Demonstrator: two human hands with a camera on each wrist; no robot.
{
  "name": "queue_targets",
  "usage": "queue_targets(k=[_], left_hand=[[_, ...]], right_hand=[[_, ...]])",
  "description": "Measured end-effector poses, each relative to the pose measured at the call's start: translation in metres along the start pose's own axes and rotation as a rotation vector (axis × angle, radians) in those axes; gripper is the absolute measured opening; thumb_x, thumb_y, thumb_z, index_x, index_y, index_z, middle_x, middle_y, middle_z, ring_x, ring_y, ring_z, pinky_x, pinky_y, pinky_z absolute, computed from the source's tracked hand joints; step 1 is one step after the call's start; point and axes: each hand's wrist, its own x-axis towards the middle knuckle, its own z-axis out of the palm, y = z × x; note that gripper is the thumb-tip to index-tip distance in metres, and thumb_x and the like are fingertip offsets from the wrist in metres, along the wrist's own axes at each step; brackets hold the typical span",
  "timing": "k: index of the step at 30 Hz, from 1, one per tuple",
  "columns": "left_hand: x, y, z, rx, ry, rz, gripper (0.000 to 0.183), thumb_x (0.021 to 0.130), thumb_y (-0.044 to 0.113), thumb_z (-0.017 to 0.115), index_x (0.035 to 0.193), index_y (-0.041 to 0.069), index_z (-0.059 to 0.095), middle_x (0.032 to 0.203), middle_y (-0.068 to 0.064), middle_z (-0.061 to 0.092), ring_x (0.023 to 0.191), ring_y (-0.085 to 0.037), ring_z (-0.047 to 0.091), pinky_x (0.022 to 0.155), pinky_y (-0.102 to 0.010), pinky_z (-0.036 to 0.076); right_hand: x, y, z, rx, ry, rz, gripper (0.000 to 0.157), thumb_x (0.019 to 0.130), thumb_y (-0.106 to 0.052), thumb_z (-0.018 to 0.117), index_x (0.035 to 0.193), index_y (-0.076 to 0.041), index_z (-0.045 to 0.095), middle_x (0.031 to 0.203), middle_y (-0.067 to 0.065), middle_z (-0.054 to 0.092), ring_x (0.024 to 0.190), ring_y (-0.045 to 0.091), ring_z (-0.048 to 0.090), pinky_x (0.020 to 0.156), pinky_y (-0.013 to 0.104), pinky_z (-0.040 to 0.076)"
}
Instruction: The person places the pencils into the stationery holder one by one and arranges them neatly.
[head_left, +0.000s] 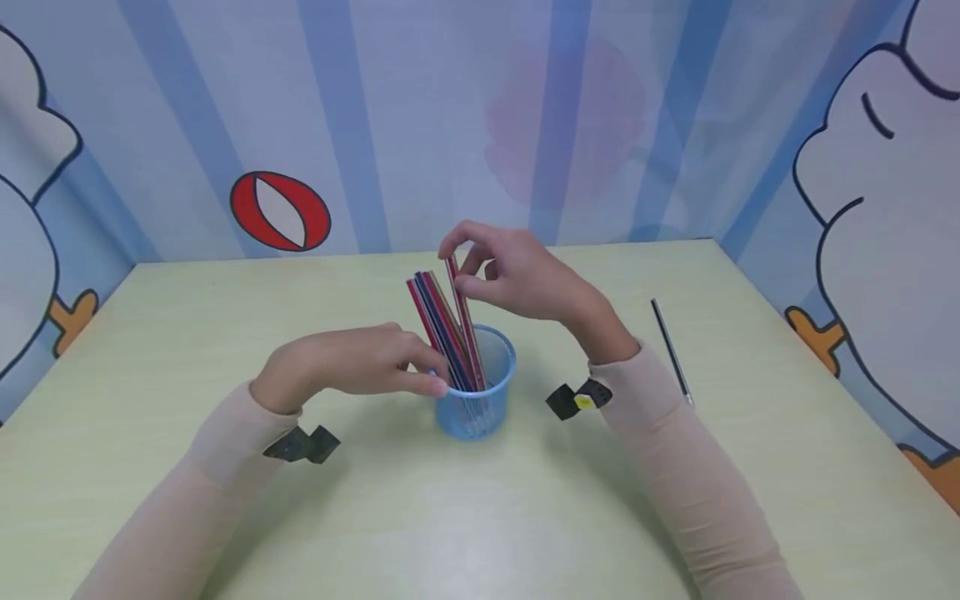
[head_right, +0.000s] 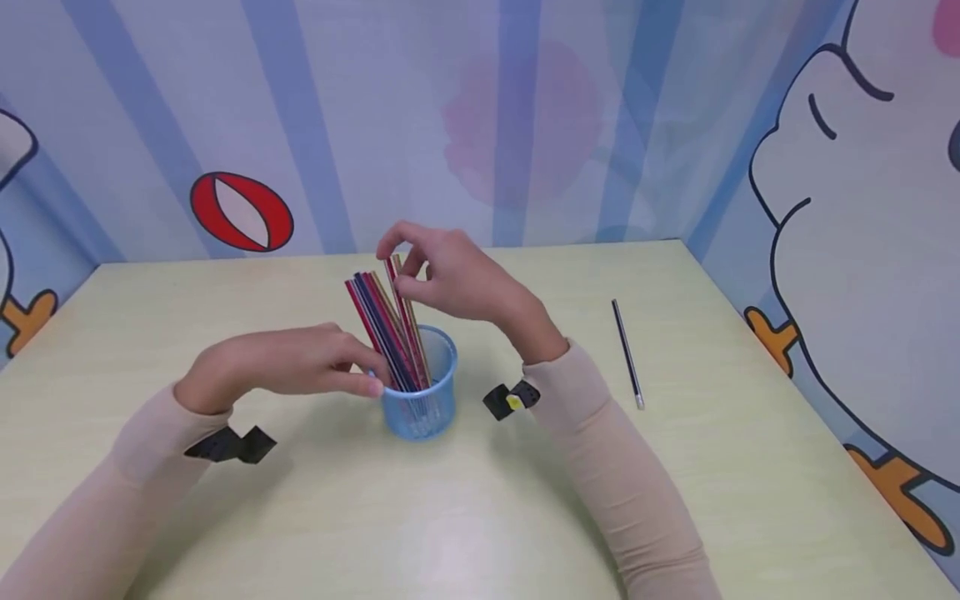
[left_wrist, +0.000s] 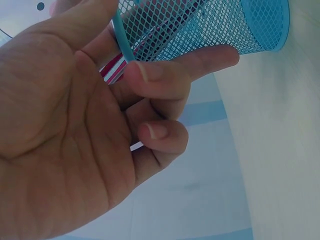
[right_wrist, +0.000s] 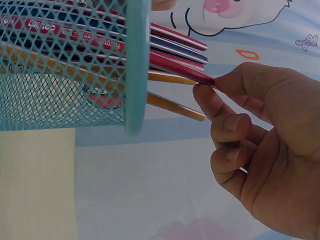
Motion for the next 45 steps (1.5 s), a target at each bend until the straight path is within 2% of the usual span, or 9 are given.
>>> queue_targets(k=[6, 11, 16, 23, 27, 32, 36, 40, 45], left_hand=[[0.005, 0.002, 0.000, 0.006, -0.006, 0.000, 0.031, 0.102, 0.035, 0.058, 0.119, 0.012, 0.071, 0.108, 0.002, 0.072, 0.101, -0.011, 0.066, 0.092, -0.036, 0.051], [0.009, 0.002, 0.001, 0.015, -0.012, -0.007, 0.034, 0.102, 0.036, 0.058, 0.119, 0.010, 0.070, 0.110, 0.001, 0.072, 0.103, -0.011, 0.066, 0.093, -0.037, 0.052], [0.008, 0.003, 0.002, 0.028, -0.022, -0.028, 0.033, 0.102, 0.036, 0.058, 0.120, 0.011, 0.070, 0.109, 0.002, 0.072, 0.103, -0.011, 0.065, 0.093, -0.037, 0.051], [0.005, 0.002, 0.001, 0.046, -0.021, -0.030, 0.029, 0.102, 0.036, 0.058, 0.115, 0.014, 0.071, 0.107, 0.004, 0.071, 0.101, -0.008, 0.064, 0.091, -0.035, 0.051], [0.005, 0.003, 0.000, 0.038, -0.016, -0.027, 0.029, 0.102, 0.037, 0.057, 0.115, 0.014, 0.071, 0.107, 0.005, 0.071, 0.101, -0.008, 0.064, 0.090, -0.035, 0.051], [0.008, 0.002, 0.002, 0.030, -0.011, -0.018, 0.030, 0.103, 0.037, 0.057, 0.115, 0.014, 0.071, 0.106, 0.004, 0.070, 0.099, -0.008, 0.063, 0.090, -0.035, 0.051], [0.009, 0.001, 0.002, 0.036, -0.008, -0.019, 0.030, 0.102, 0.037, 0.057, 0.115, 0.014, 0.071, 0.106, 0.004, 0.070, 0.099, -0.007, 0.063, 0.089, -0.034, 0.051], [0.008, 0.002, 0.002, 0.037, -0.010, -0.019, 0.029, 0.102, 0.037, 0.057, 0.113, 0.014, 0.071, 0.104, 0.004, 0.070, 0.096, -0.009, 0.062, 0.087, -0.033, 0.051], [0.008, 0.003, 0.002, 0.037, -0.013, -0.020, 0.028, 0.102, 0.036, 0.057, 0.112, 0.014, 0.071, 0.103, 0.004, 0.070, 0.094, -0.009, 0.062, 0.086, -0.033, 0.051]], right_hand=[[-0.004, 0.007, -0.002, -0.018, -0.084, 0.023, 0.041, 0.099, -0.009, 0.058, 0.137, -0.020, 0.051, 0.084, 0.001, 0.068, 0.062, 0.018, 0.056, 0.062, 0.033, 0.047], [-0.012, 0.013, -0.011, 0.001, -0.150, 0.086, 0.051, 0.102, -0.014, 0.054, 0.148, -0.035, 0.044, 0.080, 0.001, 0.068, 0.055, 0.018, 0.048, 0.055, 0.033, 0.043], [-0.025, 0.018, -0.032, 0.010, -0.123, 0.152, 0.055, 0.103, -0.017, 0.052, 0.150, -0.044, 0.039, 0.086, 0.002, 0.070, 0.056, 0.021, 0.046, 0.056, 0.035, 0.044], [-0.042, 0.035, -0.065, -0.035, -0.016, 0.234, 0.045, 0.104, -0.019, 0.052, 0.147, -0.035, 0.048, 0.092, 0.003, 0.071, 0.063, 0.028, 0.054, 0.061, 0.036, 0.044], [-0.056, 0.053, -0.083, -0.054, 0.013, 0.302, 0.043, 0.105, -0.022, 0.052, 0.147, -0.030, 0.049, 0.098, 0.006, 0.070, 0.067, 0.029, 0.056, 0.068, 0.039, 0.047], [-0.075, 0.076, -0.101, -0.062, 0.032, 0.383, 0.043, 0.104, -0.023, 0.053, 0.147, -0.026, 0.049, 0.106, 0.009, 0.069, 0.072, 0.032, 0.056, 0.066, 0.039, 0.048], [-0.087, 0.093, -0.109, -0.095, -0.015, 0.463, 0.044, 0.105, -0.024, 0.053, 0.148, -0.023, 0.047, 0.115, 0.012, 0.067, 0.073, 0.031, 0.057, 0.064, 0.040, 0.048], [-0.099, 0.114, -0.110, -0.063, -0.094, 0.559, 0.049, 0.105, -0.022, 0.053, 0.152, -0.022, 0.042, 0.125, 0.016, 0.063, 0.072, 0.029, 0.056, 0.062, 0.040, 0.047], [-0.110, 0.139, -0.105, 0.022, -0.185, 0.694, 0.052, 0.105, -0.018, 0.052, 0.154, -0.016, 0.036, 0.115, 0.017, 0.054, 0.070, 0.026, 0.048, 0.057, 0.034, 0.039]])
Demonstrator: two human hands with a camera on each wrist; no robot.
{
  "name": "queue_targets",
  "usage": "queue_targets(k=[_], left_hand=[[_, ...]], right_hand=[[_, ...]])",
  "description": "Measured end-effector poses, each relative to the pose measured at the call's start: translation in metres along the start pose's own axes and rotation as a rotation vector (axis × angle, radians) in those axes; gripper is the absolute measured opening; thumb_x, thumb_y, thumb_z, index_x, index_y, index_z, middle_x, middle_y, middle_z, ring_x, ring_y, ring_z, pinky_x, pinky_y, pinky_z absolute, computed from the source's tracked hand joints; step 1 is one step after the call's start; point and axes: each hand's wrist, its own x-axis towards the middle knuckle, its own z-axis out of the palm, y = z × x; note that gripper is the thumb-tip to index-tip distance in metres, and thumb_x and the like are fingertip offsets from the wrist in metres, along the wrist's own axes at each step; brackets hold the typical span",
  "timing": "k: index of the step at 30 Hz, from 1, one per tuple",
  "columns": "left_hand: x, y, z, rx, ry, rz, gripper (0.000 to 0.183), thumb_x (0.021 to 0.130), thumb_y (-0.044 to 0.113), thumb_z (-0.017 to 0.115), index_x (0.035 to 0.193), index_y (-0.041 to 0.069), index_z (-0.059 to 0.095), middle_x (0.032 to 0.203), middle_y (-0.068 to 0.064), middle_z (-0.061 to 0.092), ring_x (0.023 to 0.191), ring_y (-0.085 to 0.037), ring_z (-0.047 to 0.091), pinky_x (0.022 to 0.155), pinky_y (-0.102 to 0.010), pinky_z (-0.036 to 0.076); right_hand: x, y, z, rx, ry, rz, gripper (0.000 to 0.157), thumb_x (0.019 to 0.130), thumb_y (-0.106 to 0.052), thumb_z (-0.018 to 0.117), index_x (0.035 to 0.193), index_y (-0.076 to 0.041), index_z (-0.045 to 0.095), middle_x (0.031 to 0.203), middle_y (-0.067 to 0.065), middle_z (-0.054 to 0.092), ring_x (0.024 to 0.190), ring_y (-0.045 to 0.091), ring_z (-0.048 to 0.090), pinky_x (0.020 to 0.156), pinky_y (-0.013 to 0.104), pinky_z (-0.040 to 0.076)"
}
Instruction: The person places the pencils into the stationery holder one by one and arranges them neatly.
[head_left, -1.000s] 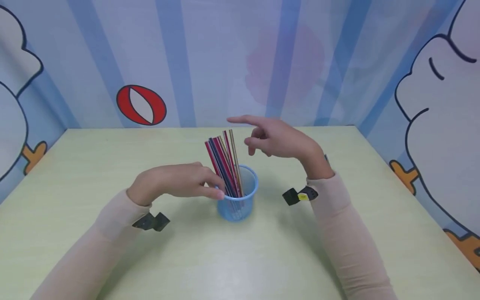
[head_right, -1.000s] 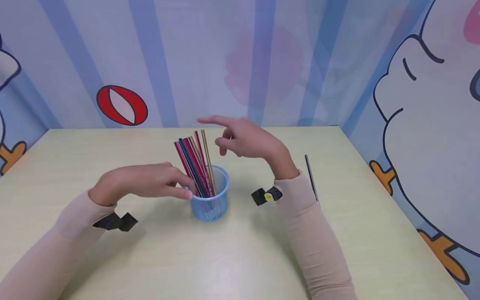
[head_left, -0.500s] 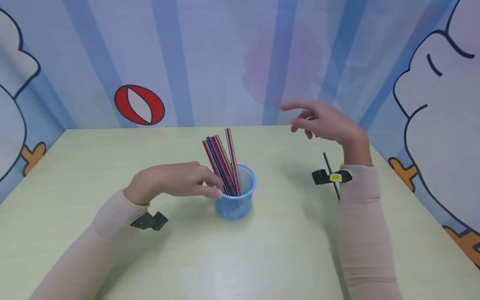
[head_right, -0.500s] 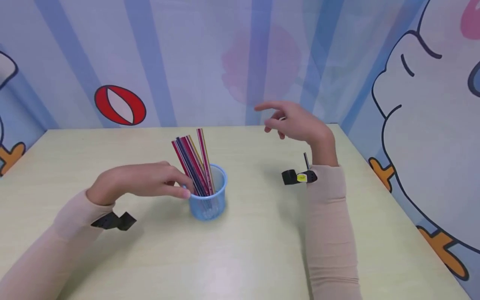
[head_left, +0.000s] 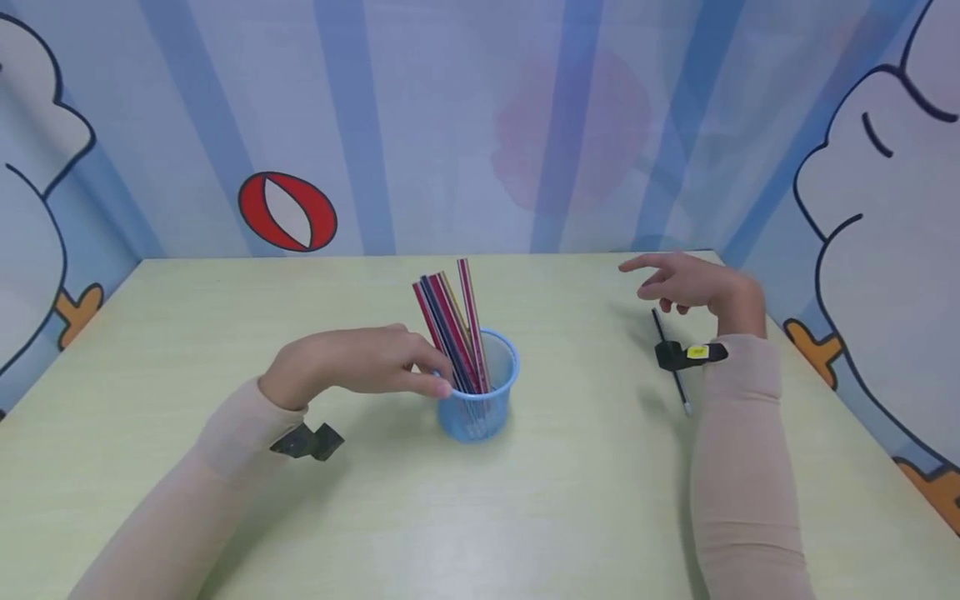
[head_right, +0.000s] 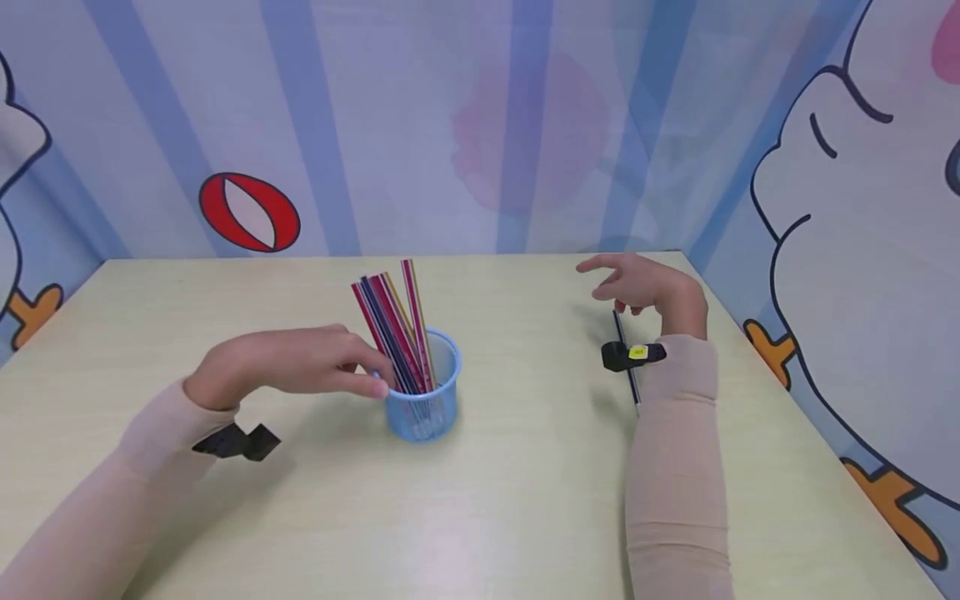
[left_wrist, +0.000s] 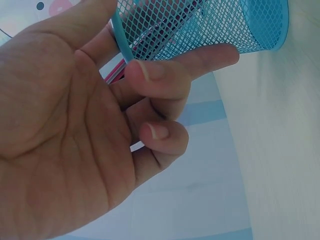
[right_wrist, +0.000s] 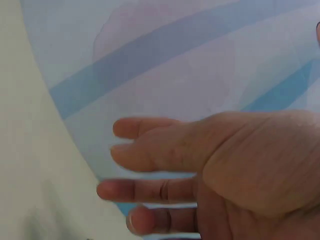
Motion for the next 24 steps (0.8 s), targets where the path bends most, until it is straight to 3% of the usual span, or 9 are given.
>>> queue_targets(k=[3, 8, 11, 17, 24], left_hand=[[0.002, 0.001, 0.000, -0.005, -0.005, 0.000, 0.027, 0.102, 0.036, 0.058, 0.112, 0.014, 0.071, 0.103, 0.003, 0.070, 0.094, -0.009, 0.062, 0.086, -0.032, 0.051], [0.003, 0.002, 0.000, -0.003, -0.016, -0.006, 0.027, 0.102, 0.036, 0.058, 0.112, 0.014, 0.071, 0.102, 0.004, 0.070, 0.094, -0.011, 0.062, 0.086, -0.033, 0.051], [0.003, 0.003, -0.001, -0.003, -0.021, -0.016, 0.028, 0.102, 0.036, 0.058, 0.112, 0.014, 0.071, 0.102, 0.004, 0.070, 0.095, -0.011, 0.063, 0.087, -0.033, 0.050], [0.001, 0.003, -0.002, -0.005, -0.020, -0.010, 0.027, 0.103, 0.035, 0.057, 0.110, 0.013, 0.070, 0.100, 0.004, 0.069, 0.095, -0.017, 0.064, 0.086, -0.034, 0.050], [0.001, 0.000, -0.001, 0.000, -0.007, -0.015, 0.028, 0.103, 0.037, 0.056, 0.113, 0.016, 0.071, 0.104, 0.006, 0.070, 0.098, -0.007, 0.062, 0.089, -0.035, 0.050]], right_hand=[[0.003, 0.016, 0.003, 0.011, -0.034, 0.093, 0.053, 0.105, -0.022, 0.051, 0.154, -0.012, 0.035, 0.110, 0.020, 0.046, 0.069, 0.023, 0.044, 0.057, 0.032, 0.035], [0.006, 0.038, 0.009, 0.021, -0.018, 0.199, 0.052, 0.104, -0.024, 0.050, 0.152, -0.008, 0.036, 0.120, 0.024, 0.048, 0.071, 0.022, 0.042, 0.065, 0.036, 0.037], [0.010, 0.044, 0.015, 0.035, -0.025, 0.248, 0.051, 0.103, -0.023, 0.051, 0.150, -0.007, 0.038, 0.112, 0.017, 0.051, 0.077, 0.023, 0.044, 0.072, 0.040, 0.039], [0.025, 0.037, 0.028, 0.022, -0.020, 0.292, 0.044, 0.099, -0.018, 0.056, 0.140, -0.008, 0.044, 0.067, 0.000, 0.040, 0.064, 0.018, 0.039, 0.072, 0.038, 0.036], [0.041, 0.016, 0.034, -0.084, 0.020, 0.300, 0.023, 0.093, -0.008, 0.055, 0.115, -0.006, 0.053, 0.065, 0.001, 0.046, 0.059, 0.017, 0.042, 0.069, 0.038, 0.038]])
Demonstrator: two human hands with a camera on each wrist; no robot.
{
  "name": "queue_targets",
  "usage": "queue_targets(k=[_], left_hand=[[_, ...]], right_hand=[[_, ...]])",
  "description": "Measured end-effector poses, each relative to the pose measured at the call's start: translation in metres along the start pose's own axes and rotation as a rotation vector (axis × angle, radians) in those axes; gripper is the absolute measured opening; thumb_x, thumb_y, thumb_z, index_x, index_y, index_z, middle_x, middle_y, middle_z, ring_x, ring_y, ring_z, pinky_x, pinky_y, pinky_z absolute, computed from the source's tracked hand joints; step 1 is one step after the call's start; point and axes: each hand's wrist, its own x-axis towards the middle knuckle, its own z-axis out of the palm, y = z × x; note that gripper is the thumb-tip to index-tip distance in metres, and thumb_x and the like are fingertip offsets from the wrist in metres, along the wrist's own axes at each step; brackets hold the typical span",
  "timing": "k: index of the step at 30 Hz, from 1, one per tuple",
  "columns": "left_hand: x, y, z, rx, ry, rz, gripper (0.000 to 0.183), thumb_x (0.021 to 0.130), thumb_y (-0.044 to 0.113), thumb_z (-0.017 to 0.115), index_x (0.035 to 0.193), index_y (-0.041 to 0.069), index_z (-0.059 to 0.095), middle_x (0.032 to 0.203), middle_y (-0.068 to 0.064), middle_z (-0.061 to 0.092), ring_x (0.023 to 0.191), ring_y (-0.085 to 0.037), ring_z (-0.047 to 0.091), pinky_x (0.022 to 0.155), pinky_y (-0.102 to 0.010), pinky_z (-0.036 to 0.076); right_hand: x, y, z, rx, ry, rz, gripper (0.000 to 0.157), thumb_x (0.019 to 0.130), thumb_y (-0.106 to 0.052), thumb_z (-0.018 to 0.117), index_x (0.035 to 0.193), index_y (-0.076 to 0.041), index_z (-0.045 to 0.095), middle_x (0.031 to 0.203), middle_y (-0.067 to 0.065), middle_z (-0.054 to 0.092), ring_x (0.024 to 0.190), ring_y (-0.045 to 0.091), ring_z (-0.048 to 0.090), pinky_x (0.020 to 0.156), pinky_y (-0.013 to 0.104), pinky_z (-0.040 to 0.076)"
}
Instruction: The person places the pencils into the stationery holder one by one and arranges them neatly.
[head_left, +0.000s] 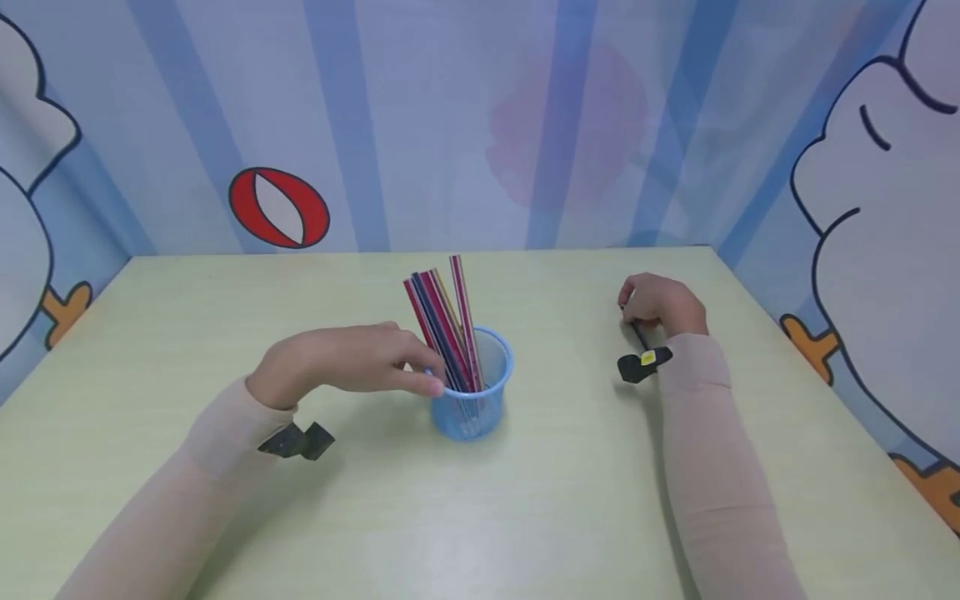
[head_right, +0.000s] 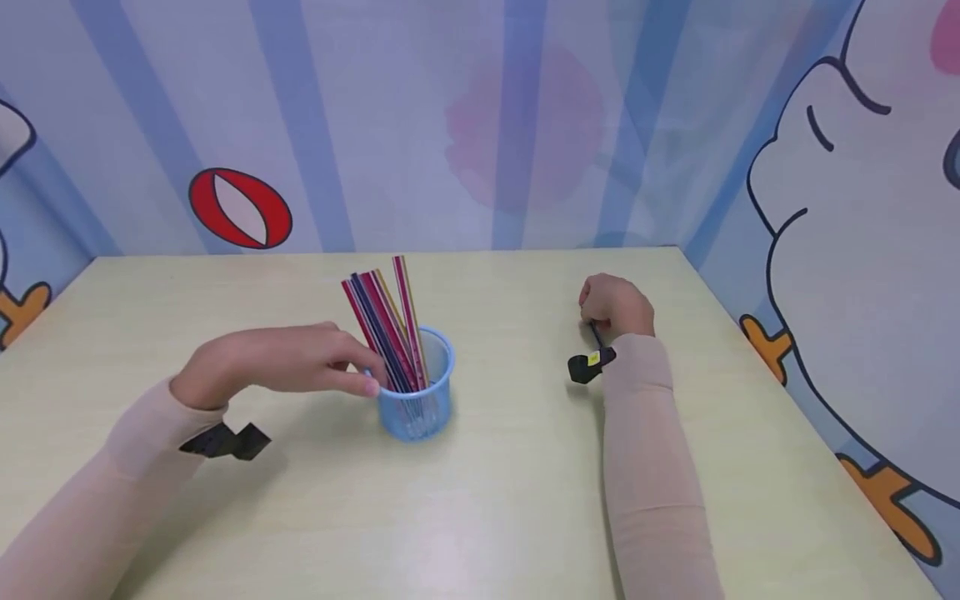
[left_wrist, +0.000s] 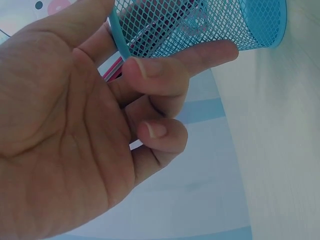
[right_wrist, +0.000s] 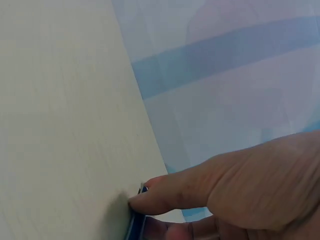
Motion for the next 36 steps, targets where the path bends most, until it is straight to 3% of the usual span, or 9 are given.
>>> queue_targets(k=[4, 12, 19, 23, 28, 36], left_hand=[[-0.002, 0.000, 0.000, 0.000, 0.004, -0.003, 0.028, 0.103, 0.037, 0.056, 0.114, 0.016, 0.071, 0.105, 0.005, 0.070, 0.098, -0.007, 0.062, 0.089, -0.035, 0.050], [0.008, 0.001, 0.004, -0.003, -0.004, 0.019, 0.028, 0.103, 0.036, 0.057, 0.113, 0.014, 0.071, 0.100, 0.003, 0.068, 0.091, -0.012, 0.060, 0.084, -0.032, 0.050], [0.012, 0.004, 0.005, -0.007, -0.025, 0.002, 0.027, 0.102, 0.035, 0.058, 0.113, 0.014, 0.071, 0.101, 0.004, 0.069, 0.094, -0.016, 0.063, 0.086, -0.033, 0.050], [0.009, 0.008, 0.002, -0.008, -0.031, -0.005, 0.027, 0.102, 0.035, 0.058, 0.113, 0.014, 0.071, 0.102, 0.004, 0.070, 0.097, -0.015, 0.064, 0.088, -0.034, 0.050], [0.004, 0.010, -0.002, -0.011, -0.024, -0.006, 0.028, 0.102, 0.036, 0.058, 0.113, 0.014, 0.071, 0.103, 0.005, 0.070, 0.097, -0.011, 0.063, 0.089, -0.034, 0.050], [-0.002, 0.006, -0.002, 0.002, -0.009, 0.007, 0.027, 0.103, 0.035, 0.057, 0.112, 0.015, 0.071, 0.103, 0.004, 0.069, 0.095, -0.009, 0.061, 0.088, -0.034, 0.050]], right_hand=[[0.003, -0.013, 0.005, -0.041, 0.006, -0.045, 0.016, 0.092, -0.010, 0.056, 0.108, -0.006, 0.056, 0.067, 0.002, 0.048, 0.061, 0.018, 0.044, 0.066, 0.037, 0.039], [0.007, -0.016, 0.014, 0.015, -0.054, -0.137, 0.016, 0.093, -0.013, 0.056, 0.105, -0.003, 0.057, 0.063, 0.001, 0.045, 0.060, 0.017, 0.040, 0.059, 0.032, 0.033], [0.010, -0.016, 0.022, 0.200, -0.139, -0.358, 0.032, 0.093, -0.009, 0.057, 0.124, -0.004, 0.051, 0.060, -0.001, 0.036, 0.052, 0.016, 0.027, 0.058, 0.033, 0.030], [-0.005, -0.029, 0.012, 0.282, -0.070, -0.424, 0.029, 0.095, -0.009, 0.057, 0.123, -0.004, 0.049, 0.066, 0.001, 0.041, 0.054, 0.015, 0.028, 0.059, 0.034, 0.033], [-0.035, -0.050, -0.009, 0.347, 0.038, -0.497, 0.022, 0.096, -0.009, 0.057, 0.117, -0.009, 0.051, 0.082, 0.008, 0.056, 0.066, 0.017, 0.042, 0.066, 0.033, 0.040], [-0.075, -0.081, -0.025, 0.321, 0.219, -0.644, 0.020, 0.097, -0.014, 0.055, 0.116, -0.012, 0.051, 0.095, 0.012, 0.060, 0.083, 0.025, 0.052, 0.070, 0.034, 0.043]])
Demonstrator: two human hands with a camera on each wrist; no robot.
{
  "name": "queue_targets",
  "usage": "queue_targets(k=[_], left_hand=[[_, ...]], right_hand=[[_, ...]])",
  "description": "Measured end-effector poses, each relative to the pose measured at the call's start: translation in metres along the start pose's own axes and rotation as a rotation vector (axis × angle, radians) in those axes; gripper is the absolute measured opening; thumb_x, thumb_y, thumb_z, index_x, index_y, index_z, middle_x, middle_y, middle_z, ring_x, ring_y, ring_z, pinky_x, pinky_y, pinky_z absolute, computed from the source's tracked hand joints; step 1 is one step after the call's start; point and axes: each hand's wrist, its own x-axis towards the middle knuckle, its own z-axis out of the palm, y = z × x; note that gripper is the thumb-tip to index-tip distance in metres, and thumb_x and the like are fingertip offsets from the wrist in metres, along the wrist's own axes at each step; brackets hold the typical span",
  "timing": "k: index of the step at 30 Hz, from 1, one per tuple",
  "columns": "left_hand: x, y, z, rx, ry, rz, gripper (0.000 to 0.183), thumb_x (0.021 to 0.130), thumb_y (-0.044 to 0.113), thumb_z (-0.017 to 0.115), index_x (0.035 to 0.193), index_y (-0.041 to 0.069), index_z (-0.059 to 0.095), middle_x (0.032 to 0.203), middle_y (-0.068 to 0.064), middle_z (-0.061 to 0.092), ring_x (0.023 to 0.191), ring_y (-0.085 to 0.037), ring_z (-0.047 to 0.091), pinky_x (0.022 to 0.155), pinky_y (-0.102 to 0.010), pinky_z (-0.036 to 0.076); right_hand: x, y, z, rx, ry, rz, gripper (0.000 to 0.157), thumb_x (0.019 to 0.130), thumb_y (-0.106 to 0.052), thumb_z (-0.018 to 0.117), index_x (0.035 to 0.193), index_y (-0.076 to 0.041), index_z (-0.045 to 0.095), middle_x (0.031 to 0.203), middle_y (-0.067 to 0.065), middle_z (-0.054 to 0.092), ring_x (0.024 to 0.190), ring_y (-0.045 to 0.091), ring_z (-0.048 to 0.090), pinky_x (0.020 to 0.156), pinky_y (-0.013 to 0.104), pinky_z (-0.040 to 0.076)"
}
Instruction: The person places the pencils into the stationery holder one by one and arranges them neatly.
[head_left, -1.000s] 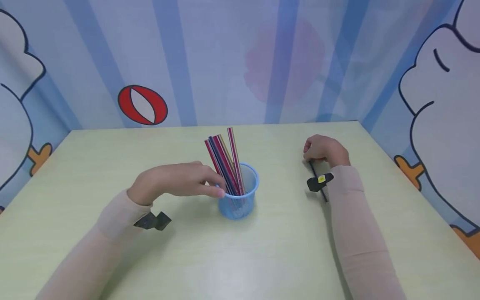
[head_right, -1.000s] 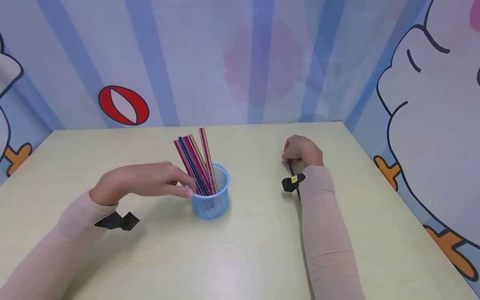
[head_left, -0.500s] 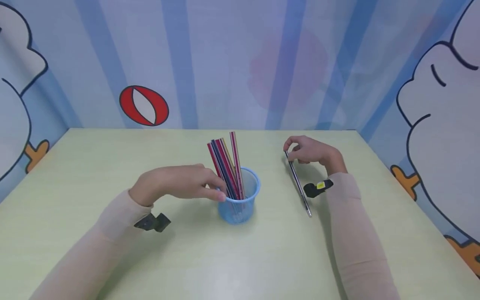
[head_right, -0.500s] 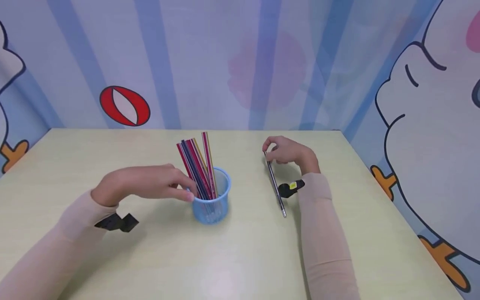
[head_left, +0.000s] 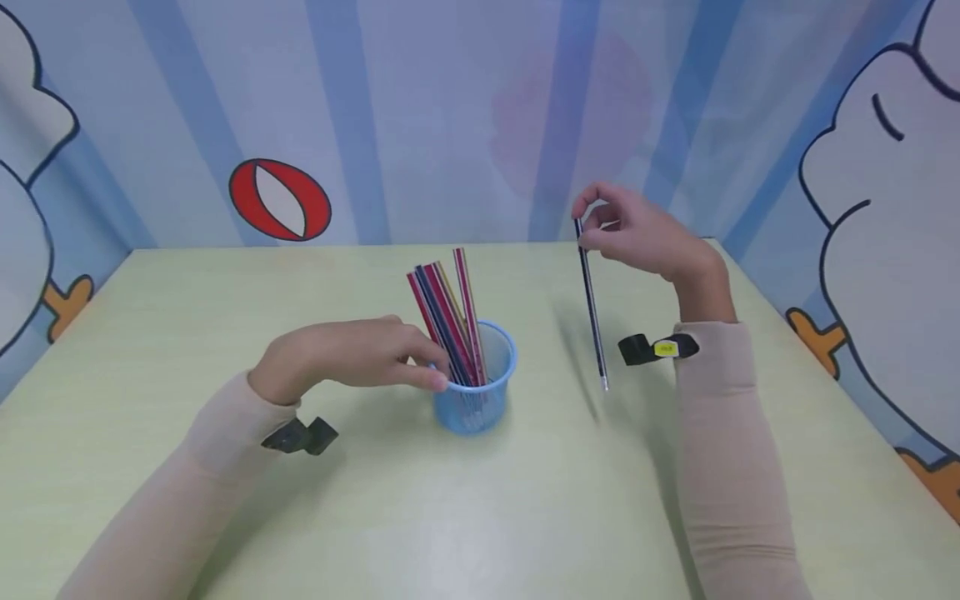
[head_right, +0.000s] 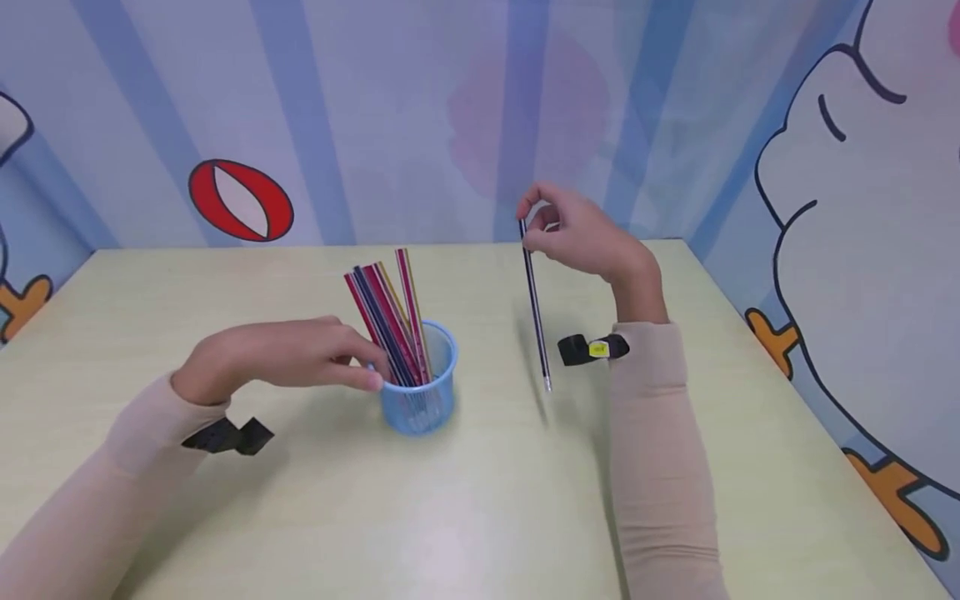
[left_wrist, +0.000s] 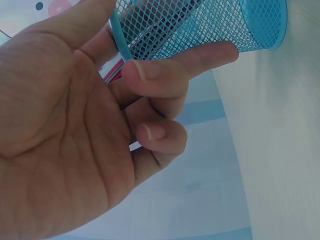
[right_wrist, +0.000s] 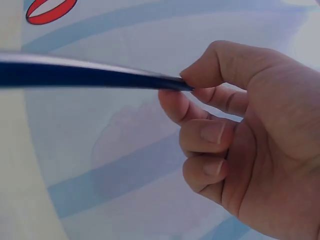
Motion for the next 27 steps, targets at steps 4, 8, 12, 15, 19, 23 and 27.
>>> queue_targets(k=[4, 8, 12, 15, 19, 23, 27], left_hand=[[0.001, 0.001, 0.001, -0.007, 0.004, 0.010, 0.028, 0.103, 0.035, 0.057, 0.113, 0.014, 0.071, 0.102, 0.004, 0.069, 0.094, -0.011, 0.061, 0.087, -0.034, 0.050], [0.004, 0.001, 0.002, -0.012, 0.000, 0.001, 0.028, 0.102, 0.035, 0.057, 0.113, 0.013, 0.071, 0.103, 0.004, 0.070, 0.096, -0.010, 0.062, 0.088, -0.033, 0.050], [0.008, 0.001, 0.003, -0.014, -0.005, 0.003, 0.028, 0.102, 0.034, 0.058, 0.113, 0.012, 0.071, 0.103, 0.002, 0.070, 0.097, -0.014, 0.064, 0.088, -0.034, 0.051], [0.010, 0.001, 0.003, -0.013, -0.011, 0.007, 0.029, 0.103, 0.034, 0.058, 0.113, 0.011, 0.070, 0.103, 0.002, 0.070, 0.098, -0.015, 0.064, 0.089, -0.035, 0.051], [0.010, 0.001, 0.004, -0.014, -0.022, -0.016, 0.029, 0.102, 0.034, 0.058, 0.115, 0.012, 0.071, 0.105, 0.003, 0.071, 0.099, -0.012, 0.064, 0.090, -0.035, 0.051], [0.007, 0.001, 0.004, -0.021, -0.026, -0.040, 0.028, 0.102, 0.034, 0.058, 0.116, 0.012, 0.071, 0.106, 0.003, 0.071, 0.099, -0.012, 0.064, 0.090, -0.034, 0.051], [0.005, 0.001, 0.004, -0.027, -0.021, -0.035, 0.029, 0.102, 0.034, 0.059, 0.117, 0.011, 0.071, 0.106, 0.002, 0.071, 0.098, -0.014, 0.064, 0.089, -0.034, 0.051]], right_hand=[[-0.009, -0.019, 0.000, -0.012, 0.089, -0.079, 0.020, 0.097, -0.015, 0.056, 0.117, -0.013, 0.052, 0.101, 0.011, 0.058, 0.088, 0.027, 0.054, 0.074, 0.034, 0.044], [-0.015, -0.032, 0.000, 0.035, 0.166, -0.162, 0.018, 0.097, -0.013, 0.057, 0.115, -0.013, 0.052, 0.099, 0.010, 0.055, 0.088, 0.027, 0.056, 0.073, 0.032, 0.045], [-0.021, -0.041, 0.001, 0.128, 0.268, -0.247, 0.018, 0.096, -0.009, 0.060, 0.112, -0.013, 0.052, 0.096, 0.010, 0.057, 0.081, 0.028, 0.060, 0.070, 0.032, 0.045], [-0.023, -0.045, 0.006, 0.171, 0.330, -0.315, 0.019, 0.096, -0.009, 0.062, 0.112, -0.012, 0.053, 0.098, 0.011, 0.058, 0.080, 0.030, 0.062, 0.068, 0.032, 0.047], [-0.020, -0.048, 0.017, 0.195, 0.323, -0.358, 0.019, 0.095, -0.009, 0.064, 0.111, -0.011, 0.053, 0.099, 0.011, 0.058, 0.079, 0.030, 0.062, 0.066, 0.031, 0.048], [-0.011, -0.051, 0.032, 0.203, 0.229, -0.357, 0.018, 0.096, -0.006, 0.063, 0.110, -0.008, 0.051, 0.096, 0.012, 0.059, 0.075, 0.028, 0.062, 0.065, 0.029, 0.046], [0.000, -0.053, 0.050, 0.108, 0.111, -0.370, 0.019, 0.096, -0.007, 0.062, 0.110, -0.006, 0.050, 0.094, 0.010, 0.060, 0.067, 0.024, 0.055, 0.062, 0.029, 0.044]])
